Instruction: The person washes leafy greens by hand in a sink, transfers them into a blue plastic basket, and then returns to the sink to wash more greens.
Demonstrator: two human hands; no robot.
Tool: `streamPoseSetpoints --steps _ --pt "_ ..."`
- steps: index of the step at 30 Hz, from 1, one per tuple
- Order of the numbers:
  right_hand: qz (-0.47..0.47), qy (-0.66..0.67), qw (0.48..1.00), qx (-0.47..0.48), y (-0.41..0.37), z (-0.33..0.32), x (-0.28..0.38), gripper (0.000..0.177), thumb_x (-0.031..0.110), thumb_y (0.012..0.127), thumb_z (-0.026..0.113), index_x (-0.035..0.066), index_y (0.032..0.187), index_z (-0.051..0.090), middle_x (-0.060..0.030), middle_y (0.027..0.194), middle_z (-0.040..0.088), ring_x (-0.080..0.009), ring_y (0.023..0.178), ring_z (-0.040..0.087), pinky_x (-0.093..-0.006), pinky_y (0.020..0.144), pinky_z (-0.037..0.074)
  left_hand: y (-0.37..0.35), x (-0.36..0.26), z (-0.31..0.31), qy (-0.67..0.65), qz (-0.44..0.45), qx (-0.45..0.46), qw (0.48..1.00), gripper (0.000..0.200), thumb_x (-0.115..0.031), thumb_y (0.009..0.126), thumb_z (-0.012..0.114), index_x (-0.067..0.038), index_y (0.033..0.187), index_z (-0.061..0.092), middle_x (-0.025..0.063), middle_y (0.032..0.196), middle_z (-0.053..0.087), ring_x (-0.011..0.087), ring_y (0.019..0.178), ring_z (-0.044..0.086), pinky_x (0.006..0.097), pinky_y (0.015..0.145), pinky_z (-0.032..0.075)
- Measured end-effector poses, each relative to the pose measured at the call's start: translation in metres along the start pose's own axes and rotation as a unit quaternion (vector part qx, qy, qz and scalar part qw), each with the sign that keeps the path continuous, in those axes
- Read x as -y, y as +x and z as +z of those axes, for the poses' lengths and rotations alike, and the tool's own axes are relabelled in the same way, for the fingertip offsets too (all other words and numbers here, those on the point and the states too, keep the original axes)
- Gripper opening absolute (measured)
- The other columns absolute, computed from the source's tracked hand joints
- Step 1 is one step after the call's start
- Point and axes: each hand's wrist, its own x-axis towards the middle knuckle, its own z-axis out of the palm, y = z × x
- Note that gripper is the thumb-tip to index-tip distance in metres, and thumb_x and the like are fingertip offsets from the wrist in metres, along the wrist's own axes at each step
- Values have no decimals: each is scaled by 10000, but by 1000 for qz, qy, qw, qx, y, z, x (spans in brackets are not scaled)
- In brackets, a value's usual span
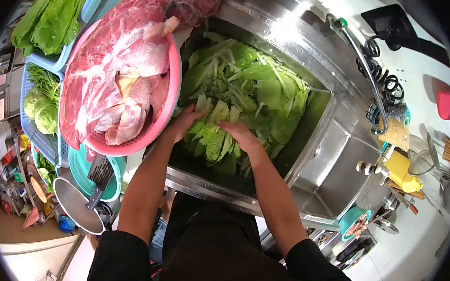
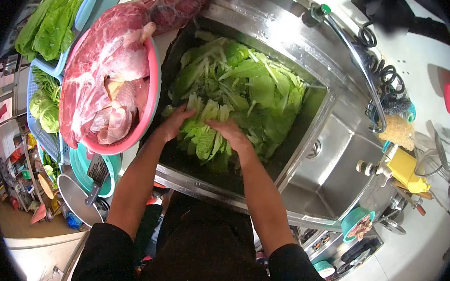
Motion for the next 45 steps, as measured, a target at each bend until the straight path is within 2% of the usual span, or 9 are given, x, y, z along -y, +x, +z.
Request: streamPoseSetpoints --steps 6,10,25,30,34,38,42,43,45 --pt "70 -82 983 -147 -5 -2 0 854 468 770 799 -125 1298 483 -242 1272 558 -327 1140 569 -442 1027 422 -3 -11 24 304 -89 72 946 804 -483 793 768 -84 1421 465 127 1364 540 279 1265 489 419 1096 327" --pt "-43 189 978 77 -20 -23 -1 648 297 848 767 -82 1293 488 -174 1205 593 -284 1047 615 -416 954 485 -19 -31 28 231 -54 32 971 843 -484 740 809 -63 1396 486 129 1345 556 261 1255 494 396 1084 340" --pt "144 126 980 -51 48 7 -43 527 270 898 698 -90 1256 557 -172 1193 629 -287 1008 636 -418 922 482 46 45 -13 308 -96 24 946 746 -411 713 829 -22 1299 581 122 1229 635 247 1119 584 367 974 442" --pt "301 -198 930 -75 106 -14 -86 508 408 965 567 5 1273 558 -107 1189 596 -271 1083 566 -441 921 459 53 50 0 304 -67 32 950 725 -404 740 816 -11 1300 574 123 1238 635 252 1118 597 389 963 462" --pt "107 -54 984 -132 63 -1 -52 412 319 936 619 -13 1178 583 -112 1079 616 -242 944 590 -426 787 487 46 82 9 244 88 -138 956 592 -347 750 814 -69 1240 634 79 1135 691 176 1068 605 382 955 447" --pt "-269 54 962 -16 25 -11 -53 371 190 945 623 62 1266 486 -67 989 580 -175 869 550 -330 773 463 -12 19 38 255 98 -67 960 434 -196 823 751 -84 1225 632 54 1181 682 170 1088 610 389 1020 428" --pt "-330 36 936 -115 -102 17 41 215 83 860 682 17 1051 611 -11 851 651 -117 762 597 -314 690 503 -96 -45 80 461 441 -59 767 382 -74 844 691 -74 1222 633 98 1185 681 204 1113 626 359 997 452" --pt "-381 -149 900 -151 -124 8 51 163 72 845 684 -1 985 643 -27 897 663 -110 795 600 -304 711 505 -119 -68 97 428 445 -39 786 420 -53 826 681 -84 1242 628 102 1199 673 225 1134 622 358 980 466" --pt "-372 -40 917 -139 -179 17 89 282 79 811 744 0 1058 631 -43 931 674 -120 840 614 -303 761 506 -159 -103 128 359 439 -8 823 499 -30 786 678 -106 1276 618 94 1231 661 254 1162 614 362 984 474"
